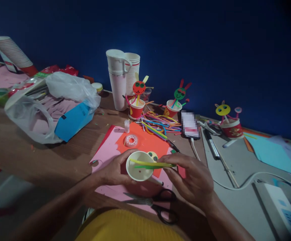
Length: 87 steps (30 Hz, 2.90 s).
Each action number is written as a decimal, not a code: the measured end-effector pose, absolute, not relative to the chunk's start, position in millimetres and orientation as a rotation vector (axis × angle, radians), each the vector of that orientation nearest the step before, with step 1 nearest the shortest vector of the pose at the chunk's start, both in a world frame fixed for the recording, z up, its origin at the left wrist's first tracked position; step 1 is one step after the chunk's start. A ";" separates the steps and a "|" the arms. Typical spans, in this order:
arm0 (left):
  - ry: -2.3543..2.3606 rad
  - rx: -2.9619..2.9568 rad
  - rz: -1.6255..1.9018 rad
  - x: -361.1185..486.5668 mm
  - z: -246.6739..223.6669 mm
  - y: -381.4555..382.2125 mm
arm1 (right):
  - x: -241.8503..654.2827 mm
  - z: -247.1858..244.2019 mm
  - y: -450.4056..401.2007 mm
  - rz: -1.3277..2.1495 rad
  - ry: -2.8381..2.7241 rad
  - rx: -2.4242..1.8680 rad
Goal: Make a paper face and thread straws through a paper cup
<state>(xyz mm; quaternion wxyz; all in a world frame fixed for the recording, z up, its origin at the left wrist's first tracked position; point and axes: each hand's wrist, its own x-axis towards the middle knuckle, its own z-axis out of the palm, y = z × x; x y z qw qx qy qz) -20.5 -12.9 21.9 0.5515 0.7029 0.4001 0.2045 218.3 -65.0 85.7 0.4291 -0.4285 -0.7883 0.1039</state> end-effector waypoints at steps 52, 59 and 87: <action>0.865 1.951 0.514 33.5 40.9 22.2 | 240.6 89.1 -40.6 -0.140 -2.466 -1.690; 0.846 1.970 0.515 41.1 37.6 19.3 | 210.8 88.9 -40.8 -0.152 -2.469 -1.693; 0.793 1.800 0.651 30.9 5.5 17.5 | 200.4 88.0 -48.0 -0.176 -2.450 -1.691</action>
